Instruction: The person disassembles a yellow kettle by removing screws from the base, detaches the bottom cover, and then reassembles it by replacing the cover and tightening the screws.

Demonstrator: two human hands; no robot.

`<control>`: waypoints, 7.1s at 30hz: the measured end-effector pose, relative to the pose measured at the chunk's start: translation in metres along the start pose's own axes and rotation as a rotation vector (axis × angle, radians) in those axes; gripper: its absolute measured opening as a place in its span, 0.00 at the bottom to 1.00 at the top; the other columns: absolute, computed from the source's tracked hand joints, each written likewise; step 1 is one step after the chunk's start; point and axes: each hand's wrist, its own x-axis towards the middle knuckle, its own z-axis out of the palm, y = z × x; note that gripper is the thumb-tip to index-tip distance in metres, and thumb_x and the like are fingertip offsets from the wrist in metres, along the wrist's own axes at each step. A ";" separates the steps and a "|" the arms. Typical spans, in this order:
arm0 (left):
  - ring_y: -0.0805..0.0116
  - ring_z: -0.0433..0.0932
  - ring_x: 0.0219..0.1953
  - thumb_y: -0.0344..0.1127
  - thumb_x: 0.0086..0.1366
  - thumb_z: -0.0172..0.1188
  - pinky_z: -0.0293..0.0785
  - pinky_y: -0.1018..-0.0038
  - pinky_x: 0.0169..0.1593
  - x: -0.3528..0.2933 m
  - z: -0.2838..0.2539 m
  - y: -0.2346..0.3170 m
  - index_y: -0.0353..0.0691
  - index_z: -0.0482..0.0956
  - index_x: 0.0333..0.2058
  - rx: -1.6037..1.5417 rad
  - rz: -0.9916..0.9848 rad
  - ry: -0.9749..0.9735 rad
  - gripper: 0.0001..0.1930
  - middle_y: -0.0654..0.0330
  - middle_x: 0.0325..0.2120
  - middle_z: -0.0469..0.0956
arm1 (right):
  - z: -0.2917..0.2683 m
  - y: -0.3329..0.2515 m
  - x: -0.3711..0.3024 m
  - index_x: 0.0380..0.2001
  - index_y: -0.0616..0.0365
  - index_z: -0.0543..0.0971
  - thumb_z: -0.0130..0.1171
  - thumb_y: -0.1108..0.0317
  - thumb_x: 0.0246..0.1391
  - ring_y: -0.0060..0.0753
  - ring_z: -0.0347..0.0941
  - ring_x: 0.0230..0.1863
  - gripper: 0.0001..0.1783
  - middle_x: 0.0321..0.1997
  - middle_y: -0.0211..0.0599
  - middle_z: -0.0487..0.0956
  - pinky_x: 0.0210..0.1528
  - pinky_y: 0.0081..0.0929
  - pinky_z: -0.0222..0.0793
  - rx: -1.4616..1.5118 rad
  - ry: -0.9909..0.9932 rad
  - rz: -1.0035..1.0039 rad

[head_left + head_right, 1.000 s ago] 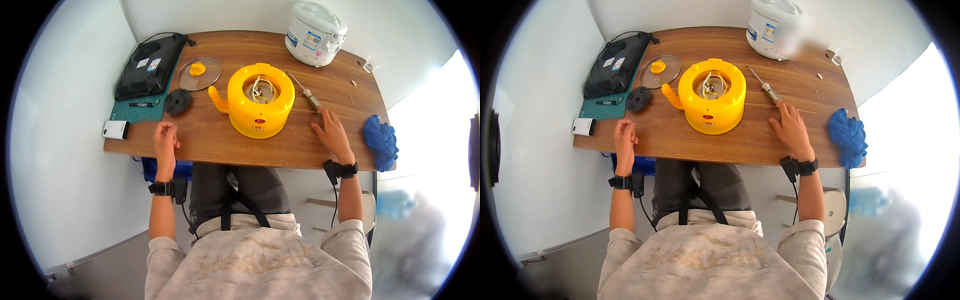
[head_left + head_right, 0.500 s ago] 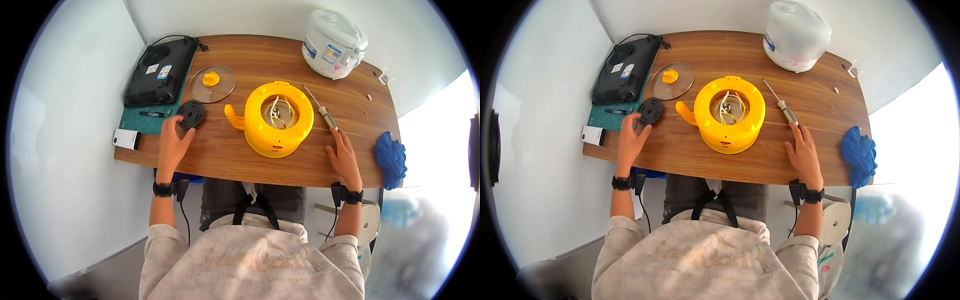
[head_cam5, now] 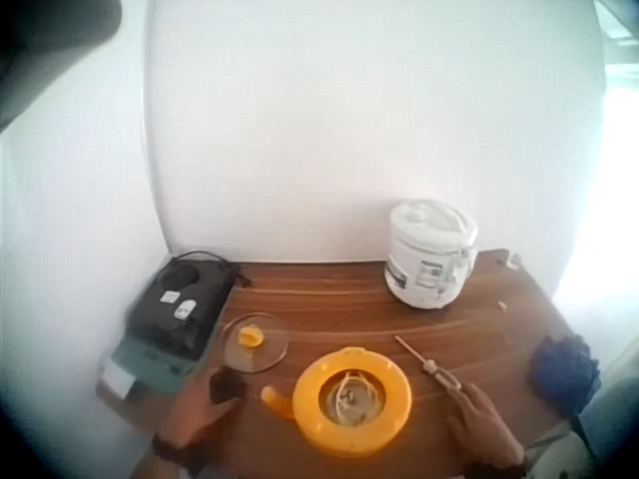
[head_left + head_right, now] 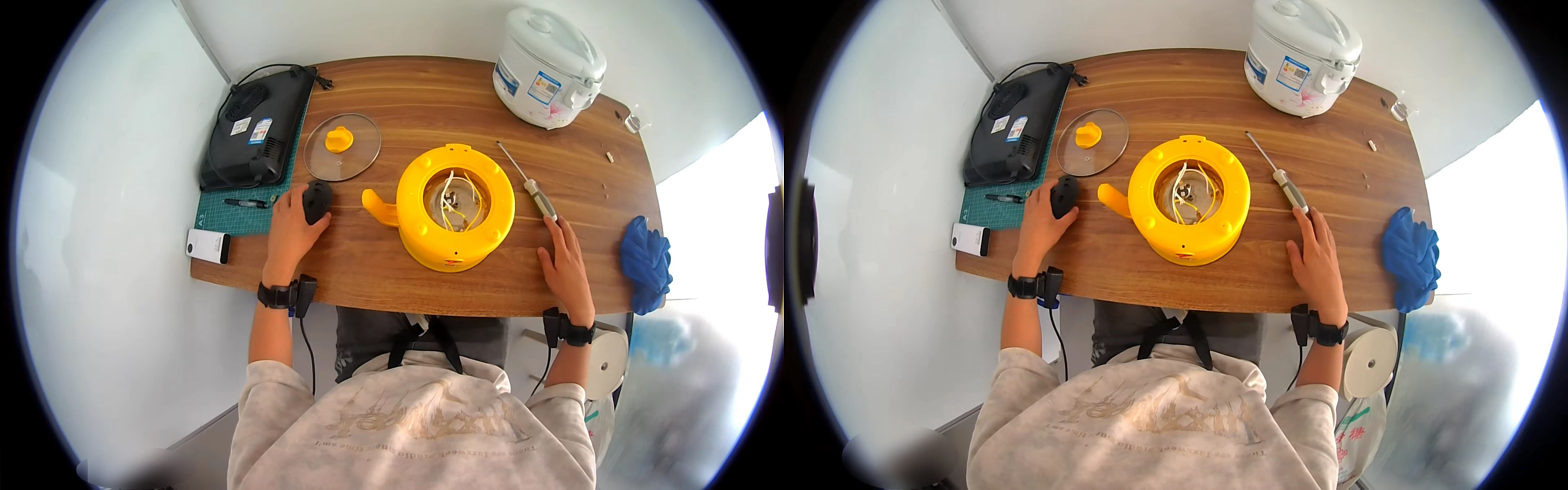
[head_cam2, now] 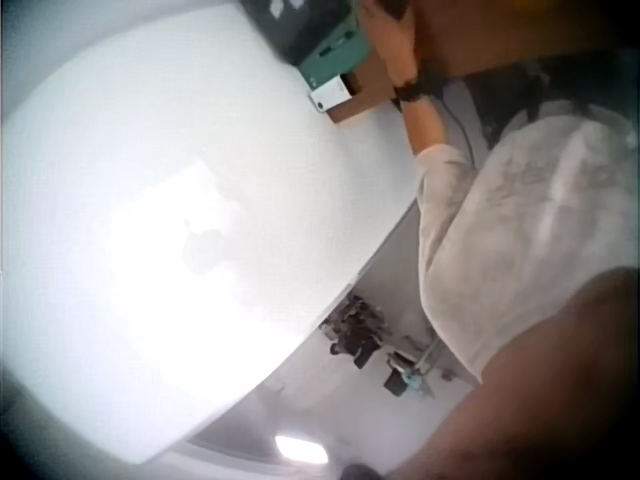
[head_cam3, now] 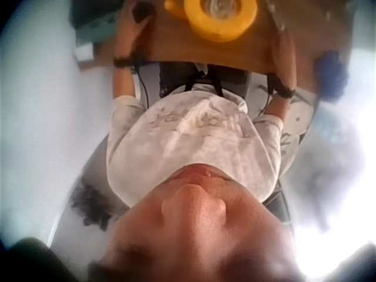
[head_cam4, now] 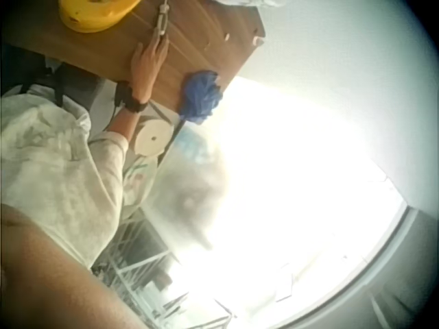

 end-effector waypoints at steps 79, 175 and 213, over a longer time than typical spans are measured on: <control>0.41 0.63 0.64 0.48 0.65 0.61 0.64 0.52 0.66 0.026 -0.030 0.193 0.43 0.69 0.62 -0.077 0.891 -0.252 0.30 0.44 0.63 0.62 | 0.004 -0.002 0.002 0.69 0.49 0.65 0.54 0.70 0.62 0.54 0.53 0.75 0.31 0.74 0.50 0.58 0.76 0.48 0.47 -0.004 -0.025 0.093; 0.44 0.73 0.61 0.48 0.44 0.79 0.76 0.61 0.59 -0.005 -0.027 0.171 0.58 0.88 0.46 -0.415 0.718 -0.381 0.26 0.47 0.66 0.66 | 0.010 -0.119 0.032 0.58 0.62 0.58 0.45 0.56 0.74 0.39 0.73 0.59 0.22 0.55 0.51 0.76 0.65 0.38 0.66 1.164 0.335 0.151; 0.50 0.79 0.51 0.39 0.70 0.59 0.75 0.59 0.54 -0.007 -0.048 0.062 0.38 0.75 0.56 -0.132 0.282 0.012 0.19 0.48 0.48 0.80 | 0.009 -0.087 0.019 0.56 0.60 0.62 0.46 0.53 0.74 0.42 0.77 0.57 0.22 0.54 0.52 0.78 0.64 0.38 0.67 1.109 0.540 0.213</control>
